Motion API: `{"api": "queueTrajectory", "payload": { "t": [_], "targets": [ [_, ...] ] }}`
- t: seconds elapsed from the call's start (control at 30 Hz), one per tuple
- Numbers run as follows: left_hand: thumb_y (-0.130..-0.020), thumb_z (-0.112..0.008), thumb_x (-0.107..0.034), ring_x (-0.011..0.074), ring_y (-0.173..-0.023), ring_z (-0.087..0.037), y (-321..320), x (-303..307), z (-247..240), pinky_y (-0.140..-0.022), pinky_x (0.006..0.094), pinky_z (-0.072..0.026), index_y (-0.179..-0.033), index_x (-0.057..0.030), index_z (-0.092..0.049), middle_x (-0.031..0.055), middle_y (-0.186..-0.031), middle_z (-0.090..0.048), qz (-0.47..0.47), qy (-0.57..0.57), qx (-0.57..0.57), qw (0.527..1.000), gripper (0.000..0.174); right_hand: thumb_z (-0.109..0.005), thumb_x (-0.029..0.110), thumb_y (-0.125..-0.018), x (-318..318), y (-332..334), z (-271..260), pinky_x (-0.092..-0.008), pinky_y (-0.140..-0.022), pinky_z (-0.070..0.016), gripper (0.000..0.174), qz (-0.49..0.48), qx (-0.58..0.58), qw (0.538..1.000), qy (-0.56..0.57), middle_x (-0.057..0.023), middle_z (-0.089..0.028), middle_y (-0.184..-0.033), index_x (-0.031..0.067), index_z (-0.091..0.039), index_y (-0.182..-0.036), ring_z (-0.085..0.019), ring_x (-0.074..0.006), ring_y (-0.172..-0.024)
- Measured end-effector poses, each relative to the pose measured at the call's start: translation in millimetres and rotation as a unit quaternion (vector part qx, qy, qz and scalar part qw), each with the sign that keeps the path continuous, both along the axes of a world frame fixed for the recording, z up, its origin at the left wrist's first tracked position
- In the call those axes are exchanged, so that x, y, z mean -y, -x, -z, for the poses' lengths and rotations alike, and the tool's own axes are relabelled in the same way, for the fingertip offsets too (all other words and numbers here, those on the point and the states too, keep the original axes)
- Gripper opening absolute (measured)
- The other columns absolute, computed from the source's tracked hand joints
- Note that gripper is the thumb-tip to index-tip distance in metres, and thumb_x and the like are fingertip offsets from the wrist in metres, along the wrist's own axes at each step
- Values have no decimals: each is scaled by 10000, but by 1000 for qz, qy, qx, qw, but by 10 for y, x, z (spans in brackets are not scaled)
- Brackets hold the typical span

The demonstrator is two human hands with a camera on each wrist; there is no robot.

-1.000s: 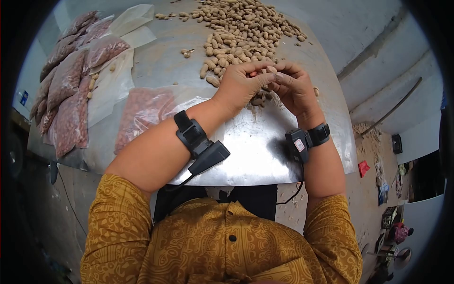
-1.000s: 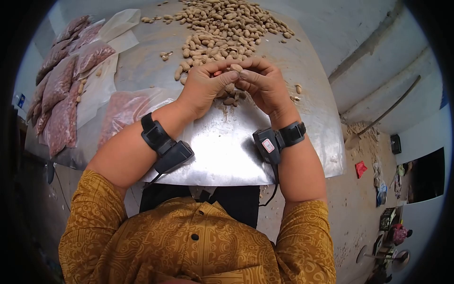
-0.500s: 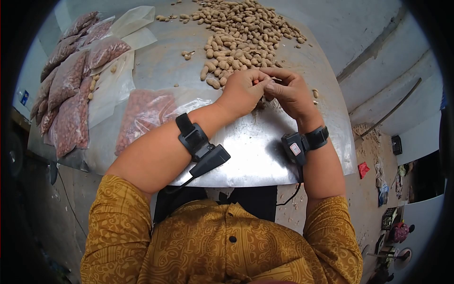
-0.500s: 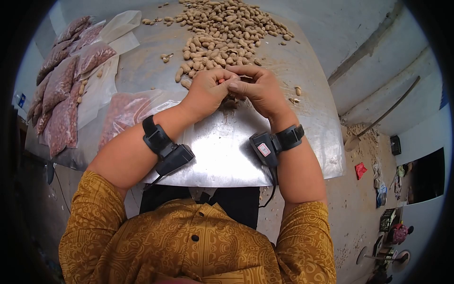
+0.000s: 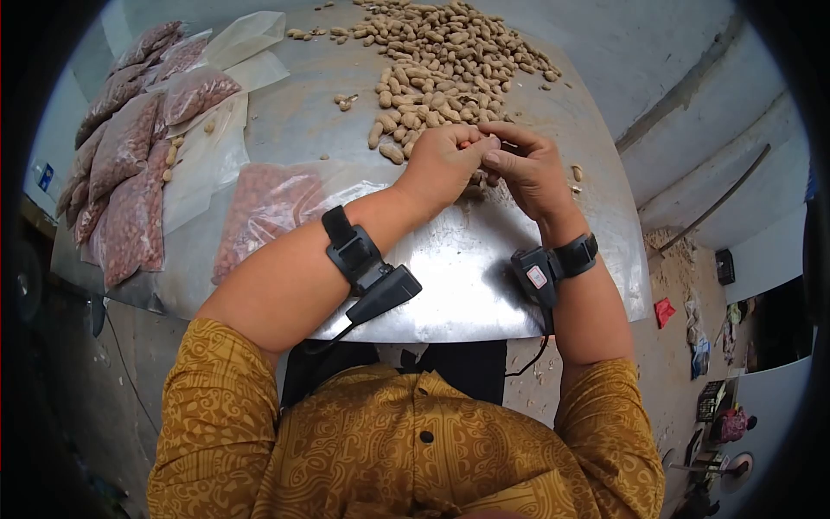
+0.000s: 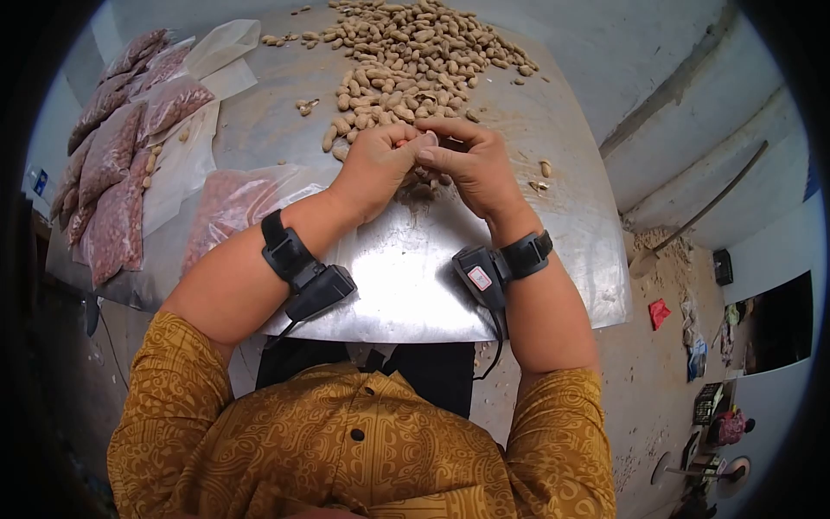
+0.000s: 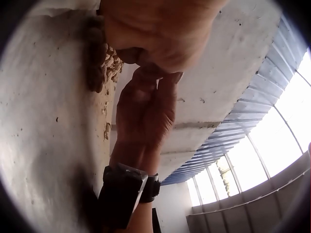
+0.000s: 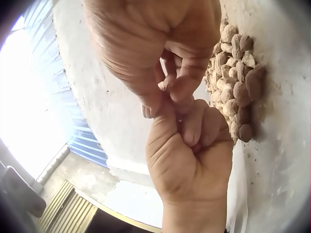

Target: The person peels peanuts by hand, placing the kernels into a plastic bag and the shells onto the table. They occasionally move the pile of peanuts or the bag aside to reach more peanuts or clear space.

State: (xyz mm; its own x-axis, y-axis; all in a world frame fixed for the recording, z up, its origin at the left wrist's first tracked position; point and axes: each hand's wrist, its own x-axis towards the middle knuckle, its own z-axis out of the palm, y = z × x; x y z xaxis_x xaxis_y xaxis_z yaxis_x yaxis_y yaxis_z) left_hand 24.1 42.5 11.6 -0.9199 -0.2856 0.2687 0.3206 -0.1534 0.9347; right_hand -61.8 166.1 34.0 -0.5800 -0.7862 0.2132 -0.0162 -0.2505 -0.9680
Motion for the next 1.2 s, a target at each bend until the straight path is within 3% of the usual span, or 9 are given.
{"api": "queueTrajectory", "payload": {
  "t": [0.17, 0.27, 0.57, 0.67, 0.9, 1.1, 1.2],
  "targets": [
    [-906, -517, -193, 44, -526, -434, -22, 27, -34, -471, 186, -369, -951, 3, -552, 9, -739, -534, 115, -198, 0, 973, 204, -671, -15, -741, 15, 51, 76, -205, -601, -485, 244, -1, 23, 997, 68, -76, -630, -854, -20, -617, -978, -601, -121, -718],
    [-925, -478, -196, 29, -494, -357, -17, 9, -34, -440, 170, -305, -987, -16, -536, -3, -726, -495, 118, -277, 13, 954, 199, -650, -32, -753, 47, 10, 38, -196, -598, -479, 241, 26, 43, 996, 78, -70, -632, -856, -11, -617, -991, -605, -120, -725],
    [-942, -405, -178, 49, -480, -340, -10, 71, -25, -432, 185, -285, -1085, -84, -518, -16, -706, -440, 197, -362, 21, 911, 205, -639, -26, -761, 40, -35, 19, -196, -621, -484, 240, 67, -49, 996, 18, -59, -634, -872, -1, -629, -999, -599, -98, -736],
    [-931, -413, -152, 57, -475, -336, -21, 66, -31, -431, 184, -302, -884, -62, -481, 14, -691, -454, 206, -407, 41, 889, 122, -636, -25, -761, 13, -40, -2, -200, -645, -489, 212, 84, -157, 984, 2, -64, -626, -917, -6, -635, -972, -597, -100, -749],
    [-902, -432, -178, 75, -435, -312, 24, 81, 24, -395, 199, -268, -669, -74, -434, 22, -603, -412, 184, -423, 101, 881, 255, -622, -43, -749, 16, -13, -5, -224, -702, -498, 168, 111, -365, 925, -1, -77, -619, -956, -15, -636, -914, -602, -121, -798],
    [-868, -455, -196, 75, -426, -314, 19, 93, 35, -384, 198, -253, -648, -76, -434, 24, -581, -410, 200, -424, 127, 874, 252, -626, -38, -749, -7, -34, -22, -226, -701, -496, 147, 80, -327, 942, -16, -74, -628, -915, -14, -631, -895, -602, -119, -790],
    [-863, -459, -195, 72, -430, -320, 15, 101, 17, -389, 194, -256, -694, -58, -465, 22, -593, -413, 203, -418, 123, 877, 218, -629, -35, -752, -20, -77, -85, -211, -677, -486, 140, 63, -251, 966, 0, -52, -627, -844, -3, -635, -888, -591, -96, -750]
  ]
}}
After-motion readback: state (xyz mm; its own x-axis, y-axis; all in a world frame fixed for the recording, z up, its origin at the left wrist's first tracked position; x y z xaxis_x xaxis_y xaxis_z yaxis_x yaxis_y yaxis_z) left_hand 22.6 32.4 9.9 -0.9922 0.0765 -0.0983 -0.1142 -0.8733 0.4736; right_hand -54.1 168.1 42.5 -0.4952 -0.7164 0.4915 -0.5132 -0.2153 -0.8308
